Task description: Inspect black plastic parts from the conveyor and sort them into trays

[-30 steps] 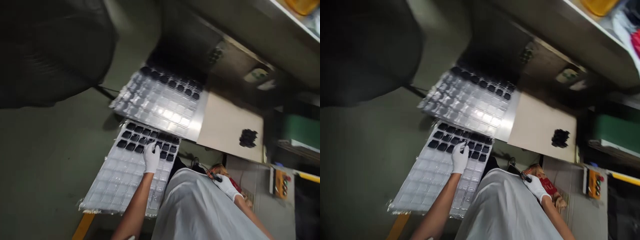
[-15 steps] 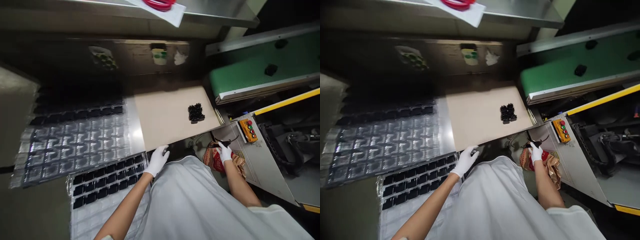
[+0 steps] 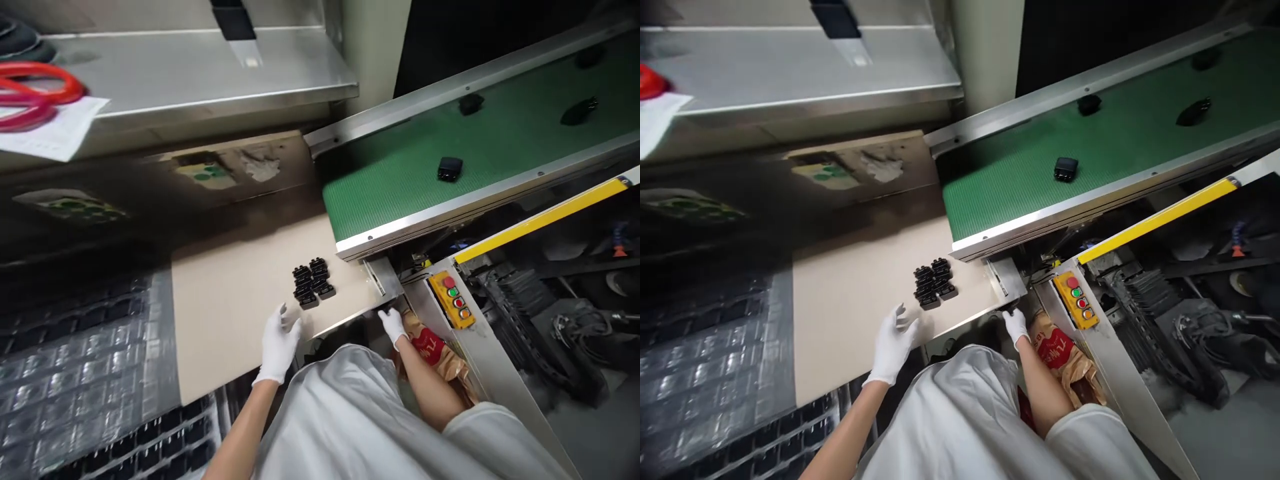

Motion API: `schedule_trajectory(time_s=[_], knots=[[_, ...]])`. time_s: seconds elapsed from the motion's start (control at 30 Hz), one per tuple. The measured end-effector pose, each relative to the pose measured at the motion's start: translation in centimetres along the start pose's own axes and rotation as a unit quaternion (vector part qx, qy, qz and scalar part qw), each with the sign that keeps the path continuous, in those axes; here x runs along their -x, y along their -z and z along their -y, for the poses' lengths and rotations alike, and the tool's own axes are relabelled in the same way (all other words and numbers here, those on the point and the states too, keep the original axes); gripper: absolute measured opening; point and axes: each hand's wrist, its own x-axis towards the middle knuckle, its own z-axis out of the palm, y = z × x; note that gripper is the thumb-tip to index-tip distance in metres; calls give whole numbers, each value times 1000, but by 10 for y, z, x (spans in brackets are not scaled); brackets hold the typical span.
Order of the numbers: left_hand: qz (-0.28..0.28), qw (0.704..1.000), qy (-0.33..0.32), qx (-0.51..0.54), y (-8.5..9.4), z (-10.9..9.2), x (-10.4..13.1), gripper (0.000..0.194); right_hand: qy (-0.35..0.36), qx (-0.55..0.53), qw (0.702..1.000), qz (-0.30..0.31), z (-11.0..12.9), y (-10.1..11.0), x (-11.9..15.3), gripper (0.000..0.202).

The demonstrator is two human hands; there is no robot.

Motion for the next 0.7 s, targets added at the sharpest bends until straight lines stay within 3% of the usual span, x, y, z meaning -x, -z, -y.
schedule_trajectory(time_s=[0.17,0.23,0.3,0.4,0.43,0.47,0.5,0.57,0.6,0.63,0.7], knots=[[0,998,57,29,15,-30,6,83,48,111,991,56,51,63,105,47],[15,997,72,35,24,-46,13,82,65,151,983,83,70,83,125,41],[32,995,81,39,31,-65,18,77,81,186,969,141,98,95,117,32],[45,994,74,60,35,-96,16,72,153,242,933,217,167,112,70,27],[46,995,62,69,34,-107,11,73,258,280,911,161,197,119,51,35],[53,995,46,77,33,-118,6,74,361,336,867,74,230,126,32,46],[64,994,26,82,33,-129,-1,76,426,426,798,-17,262,132,13,58],[92,992,-23,82,32,-149,-14,75,445,617,637,-125,323,143,-24,74],[107,990,-48,81,32,-157,-21,72,440,681,571,-131,348,146,-41,80],[119,987,-72,83,33,-164,-26,69,420,731,524,-124,368,148,-58,82],[135,982,-95,92,36,-172,-35,65,375,807,451,-71,394,149,-88,80]])
